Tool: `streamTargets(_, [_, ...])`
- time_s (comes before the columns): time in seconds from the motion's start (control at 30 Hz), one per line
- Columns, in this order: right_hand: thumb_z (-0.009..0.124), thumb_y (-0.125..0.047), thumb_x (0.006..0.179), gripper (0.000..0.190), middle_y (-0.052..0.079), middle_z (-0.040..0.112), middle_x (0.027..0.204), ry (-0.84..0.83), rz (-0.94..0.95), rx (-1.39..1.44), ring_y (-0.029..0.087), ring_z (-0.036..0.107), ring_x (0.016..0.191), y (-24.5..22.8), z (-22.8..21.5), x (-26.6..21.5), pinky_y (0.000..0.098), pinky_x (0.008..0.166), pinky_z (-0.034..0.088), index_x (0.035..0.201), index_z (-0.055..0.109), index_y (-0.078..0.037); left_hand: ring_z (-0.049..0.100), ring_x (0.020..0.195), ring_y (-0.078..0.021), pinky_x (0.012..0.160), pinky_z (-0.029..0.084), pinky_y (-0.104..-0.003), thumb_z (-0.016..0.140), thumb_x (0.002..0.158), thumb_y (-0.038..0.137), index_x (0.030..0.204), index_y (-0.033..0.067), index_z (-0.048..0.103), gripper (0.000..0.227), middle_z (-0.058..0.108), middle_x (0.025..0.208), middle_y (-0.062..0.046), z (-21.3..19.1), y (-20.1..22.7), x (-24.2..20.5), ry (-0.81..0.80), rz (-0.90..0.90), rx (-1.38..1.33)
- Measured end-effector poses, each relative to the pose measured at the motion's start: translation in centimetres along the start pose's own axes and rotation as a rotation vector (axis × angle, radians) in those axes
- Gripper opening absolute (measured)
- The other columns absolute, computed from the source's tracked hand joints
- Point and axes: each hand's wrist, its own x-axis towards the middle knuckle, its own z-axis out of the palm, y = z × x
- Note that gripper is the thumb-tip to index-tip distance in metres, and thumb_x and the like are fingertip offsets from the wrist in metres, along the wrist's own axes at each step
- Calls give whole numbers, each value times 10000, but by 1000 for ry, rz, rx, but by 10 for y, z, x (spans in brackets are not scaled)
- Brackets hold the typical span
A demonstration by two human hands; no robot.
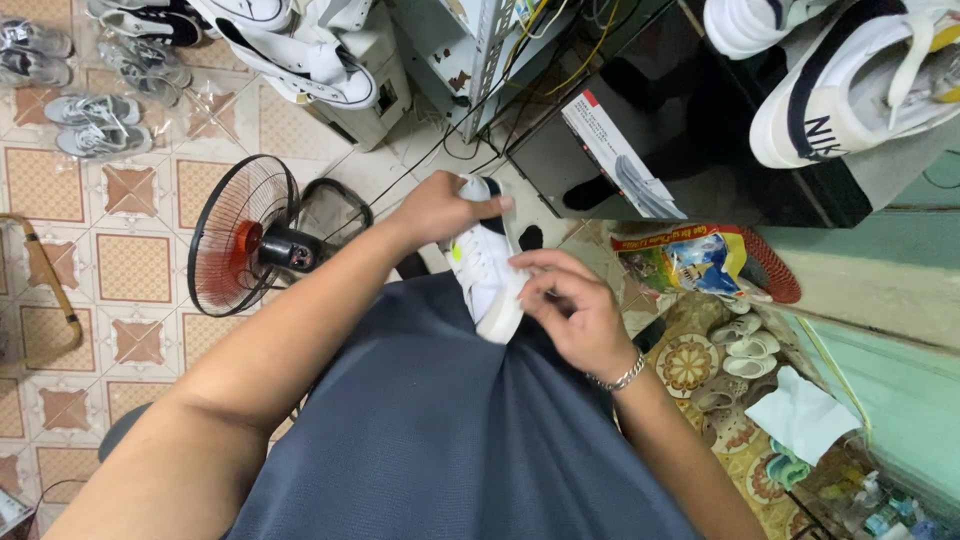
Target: The person picks up pairs of sneakers from a shelf, holds and turns each shoe to check it, and wraps shoes in clear plastic bags. They place the wrapped pairs back on the shelving and arrange several white sneakers on a small table near the wall.
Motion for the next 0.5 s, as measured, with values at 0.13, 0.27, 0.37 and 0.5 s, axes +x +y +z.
streamTargets(0.13, [657, 6, 963, 25, 142, 626, 1341, 61, 116, 274, 199, 665, 1164, 42, -6, -12, 310, 977, 570, 984, 652, 20, 732, 727, -160, 676, 553, -328, 814, 796, 443, 976, 32, 758, 452, 781, 852, -80, 2, -30, 3, -248, -32, -399])
streamTargets(0.27, [638, 8, 987, 36, 142, 612, 1374, 103, 131, 335, 203, 664, 1223, 45, -3, -20, 321, 1029, 573, 1013, 644, 31, 734, 778, -138, 729, 595, -310, 904, 722, 339, 949, -1, 752, 436, 791, 901, -87, 23, -26, -13, -256, 125, -352])
streamTargets(0.37, [644, -13, 1004, 33, 138, 598, 1364, 165, 100, 415, 199, 652, 1254, 25, -2, -16, 332, 1116, 548, 995, 644, 19, 733, 742, -156, 699, 602, -311, 937, 687, 259, 930, -15, 750, 411, 787, 882, -111, 27, -22, -14, -196, 8, -428])
streamTargets(0.5, [727, -71, 919, 75, 132, 693, 1259, 66, 41, 26, 201, 702, 1081, -3, -7, -11, 322, 925, 587, 919, 702, 0, 746, 741, -156, 703, 613, -304, 936, 651, 238, 928, -2, 748, 412, 790, 871, -90, 25, -15, -16, -180, -6, -404])
